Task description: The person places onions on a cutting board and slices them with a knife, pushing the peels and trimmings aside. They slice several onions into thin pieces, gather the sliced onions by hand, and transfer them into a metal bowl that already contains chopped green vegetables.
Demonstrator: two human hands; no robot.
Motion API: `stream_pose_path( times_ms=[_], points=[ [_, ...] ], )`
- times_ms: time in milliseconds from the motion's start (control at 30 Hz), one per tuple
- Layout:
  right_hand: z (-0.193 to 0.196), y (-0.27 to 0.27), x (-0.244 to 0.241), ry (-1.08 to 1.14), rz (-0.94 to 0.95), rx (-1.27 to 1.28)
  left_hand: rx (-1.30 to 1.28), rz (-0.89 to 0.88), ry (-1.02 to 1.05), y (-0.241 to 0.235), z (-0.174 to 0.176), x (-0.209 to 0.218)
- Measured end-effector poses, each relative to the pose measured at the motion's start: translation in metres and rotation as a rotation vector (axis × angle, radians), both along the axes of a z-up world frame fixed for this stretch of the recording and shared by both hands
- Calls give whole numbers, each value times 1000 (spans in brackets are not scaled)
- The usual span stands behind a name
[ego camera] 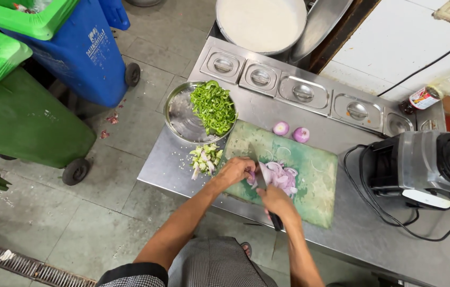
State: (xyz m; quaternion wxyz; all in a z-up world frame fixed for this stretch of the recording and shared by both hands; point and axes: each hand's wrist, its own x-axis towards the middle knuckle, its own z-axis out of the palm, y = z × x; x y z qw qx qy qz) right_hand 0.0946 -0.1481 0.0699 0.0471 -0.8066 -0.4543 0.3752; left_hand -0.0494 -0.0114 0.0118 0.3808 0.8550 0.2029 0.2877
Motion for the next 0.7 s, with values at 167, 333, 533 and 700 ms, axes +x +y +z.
stream_pose_path(
  times_ms=[167, 333, 533, 700],
  points=[
    [-74, -8, -8, -128, -15, 117, -99, 46, 7, -4, 6, -3],
    [-27, -8, -2, 6, -61, 47, 40, 75, 65, -12, 9, 3],
    [-10, -24, 30, 65, -130, 26, 219, -29, 193, -15, 17, 4],
    [4, -35, 18, 24, -166, 162, 75, 171, 277, -15, 8, 0]
  ],
)
